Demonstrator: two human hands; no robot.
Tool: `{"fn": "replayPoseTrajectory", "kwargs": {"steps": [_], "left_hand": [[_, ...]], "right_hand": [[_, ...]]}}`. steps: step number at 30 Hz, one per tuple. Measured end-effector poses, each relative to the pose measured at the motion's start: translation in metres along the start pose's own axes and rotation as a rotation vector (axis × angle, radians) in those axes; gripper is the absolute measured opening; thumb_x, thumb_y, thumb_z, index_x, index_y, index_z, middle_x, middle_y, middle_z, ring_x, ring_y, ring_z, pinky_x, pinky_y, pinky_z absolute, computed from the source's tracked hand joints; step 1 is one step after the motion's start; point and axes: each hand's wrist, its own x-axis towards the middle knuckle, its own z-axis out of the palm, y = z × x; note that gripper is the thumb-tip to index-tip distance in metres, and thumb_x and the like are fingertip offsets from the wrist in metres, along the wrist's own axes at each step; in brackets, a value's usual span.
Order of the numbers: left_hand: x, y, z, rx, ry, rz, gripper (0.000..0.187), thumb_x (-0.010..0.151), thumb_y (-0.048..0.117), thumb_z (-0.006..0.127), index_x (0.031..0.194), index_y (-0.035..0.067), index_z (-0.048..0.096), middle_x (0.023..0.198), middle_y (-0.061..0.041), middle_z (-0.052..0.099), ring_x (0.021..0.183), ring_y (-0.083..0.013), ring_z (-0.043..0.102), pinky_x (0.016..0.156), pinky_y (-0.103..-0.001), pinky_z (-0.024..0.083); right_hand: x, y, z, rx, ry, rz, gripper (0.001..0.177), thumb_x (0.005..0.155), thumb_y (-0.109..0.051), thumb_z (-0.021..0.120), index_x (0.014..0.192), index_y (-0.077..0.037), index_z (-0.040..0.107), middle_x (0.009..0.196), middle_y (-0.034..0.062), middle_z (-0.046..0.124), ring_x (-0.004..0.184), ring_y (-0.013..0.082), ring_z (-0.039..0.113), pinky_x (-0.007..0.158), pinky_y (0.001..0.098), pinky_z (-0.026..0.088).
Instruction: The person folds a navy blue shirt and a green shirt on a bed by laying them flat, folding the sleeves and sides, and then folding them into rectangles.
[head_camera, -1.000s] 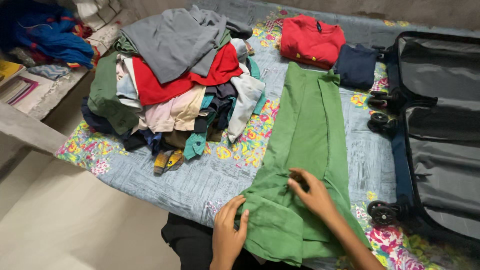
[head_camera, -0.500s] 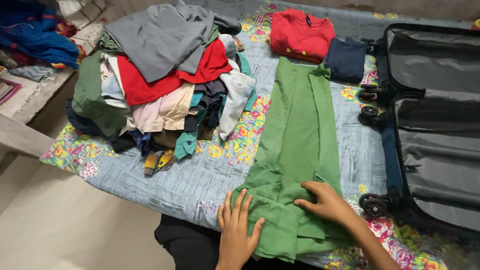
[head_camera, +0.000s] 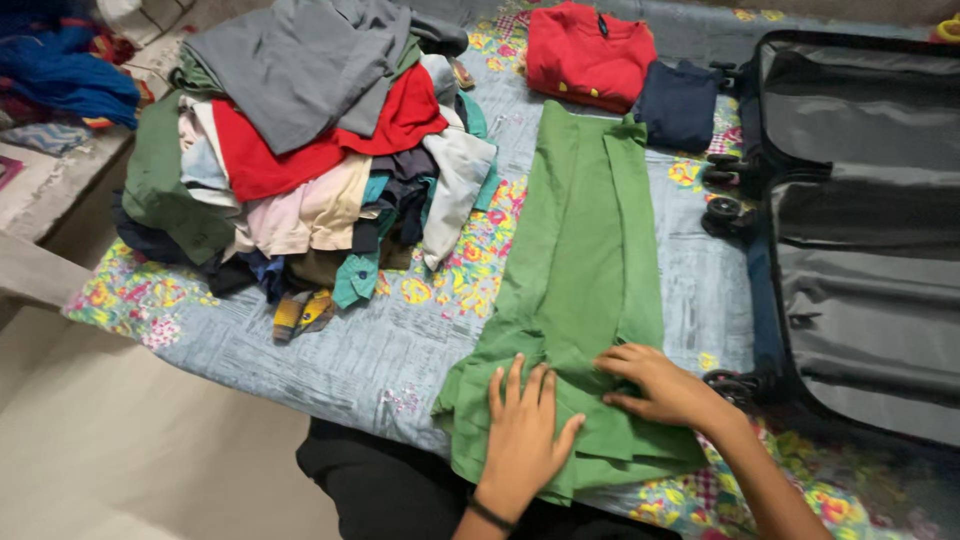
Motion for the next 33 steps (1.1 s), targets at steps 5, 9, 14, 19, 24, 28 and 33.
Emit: {"fn": "replayPoseTrajectory", "kwargs": {"steps": [5, 9, 14, 19, 24, 28, 33], "left_hand": [[0.018, 0.002, 0.009, -0.055, 0.004, -0.063, 0.068, 0.089, 0.037, 0.072, 0.137, -0.007, 0.055, 0.115, -0.018, 0.062, 0.117, -0.0361, 0.053, 0.115, -0.058, 0.026], [0.021, 0.008, 0.017, -0.087, -0.011, -0.018, 0.052, 0.086, 0.030, 0.073, 0.127, 0.000, 0.062, 0.111, -0.016, 0.066, 0.115, -0.0346, 0.056, 0.112, -0.058, 0.027], [0.014, 0.021, 0.036, -0.254, -0.138, -0.032, 0.046, 0.088, 0.025, 0.073, 0.127, 0.001, 0.064, 0.097, -0.016, 0.070, 0.101, -0.0334, 0.063, 0.110, -0.052, 0.035], [0.009, 0.026, 0.032, -0.193, -0.036, -0.008, 0.047, 0.086, 0.023, 0.073, 0.126, 0.000, 0.063, 0.096, -0.016, 0.070, 0.098, -0.0342, 0.063, 0.107, -0.052, 0.036], [0.012, 0.026, 0.012, -0.317, -0.106, -0.128, 0.043, 0.087, 0.019, 0.071, 0.127, 0.006, 0.066, 0.086, -0.011, 0.069, 0.097, -0.0297, 0.064, 0.110, -0.049, 0.037], [0.006, 0.018, 0.002, -0.199, 0.063, -0.041, 0.040, 0.088, 0.018, 0.069, 0.127, 0.006, 0.064, 0.104, -0.011, 0.069, 0.110, -0.0294, 0.061, 0.112, -0.051, 0.034], [-0.024, -0.019, -0.034, -0.137, 0.044, -0.006, 0.041, 0.090, 0.019, 0.067, 0.130, 0.010, 0.062, 0.130, -0.007, 0.066, 0.133, -0.0291, 0.052, 0.116, -0.054, 0.027]], "right_hand": [[-0.009, 0.027, -0.003, 0.067, -0.063, 0.102, 0.043, 0.083, -0.012, 0.070, 0.126, -0.011, 0.067, 0.121, 0.0087, 0.071, 0.117, 0.0294, 0.065, 0.101, 0.0370, 0.051], [-0.033, 0.061, -0.007, 0.176, 0.127, -0.076, 0.043, 0.079, -0.004, 0.068, 0.121, -0.005, 0.068, 0.119, 0.0139, 0.070, 0.117, 0.0336, 0.063, 0.102, 0.0413, 0.047], [-0.041, 0.063, -0.019, 0.095, 0.110, -0.041, 0.039, 0.081, -0.011, 0.072, 0.120, -0.008, 0.071, 0.116, 0.0114, 0.073, 0.113, 0.0309, 0.064, 0.100, 0.0404, 0.046], [-0.034, 0.033, -0.025, 0.011, 0.151, -0.005, 0.040, 0.085, -0.015, 0.071, 0.124, -0.008, 0.068, 0.114, 0.0115, 0.072, 0.110, 0.0315, 0.064, 0.097, 0.0427, 0.046], [-0.030, 0.002, -0.031, -0.055, 0.171, 0.141, 0.039, 0.085, -0.017, 0.070, 0.123, -0.014, 0.069, 0.108, 0.0081, 0.073, 0.109, 0.0280, 0.065, 0.098, 0.0401, 0.048], [-0.025, -0.021, -0.027, -0.114, 0.301, 0.099, 0.054, 0.083, -0.016, 0.069, 0.136, -0.013, 0.061, 0.121, 0.0107, 0.068, 0.115, 0.0307, 0.060, 0.100, 0.0438, 0.044], [-0.035, -0.067, 0.007, -0.053, 0.409, -0.012, 0.053, 0.084, -0.027, 0.074, 0.133, -0.013, 0.059, 0.132, 0.0126, 0.061, 0.126, 0.0359, 0.054, 0.106, 0.0471, 0.041]]}}
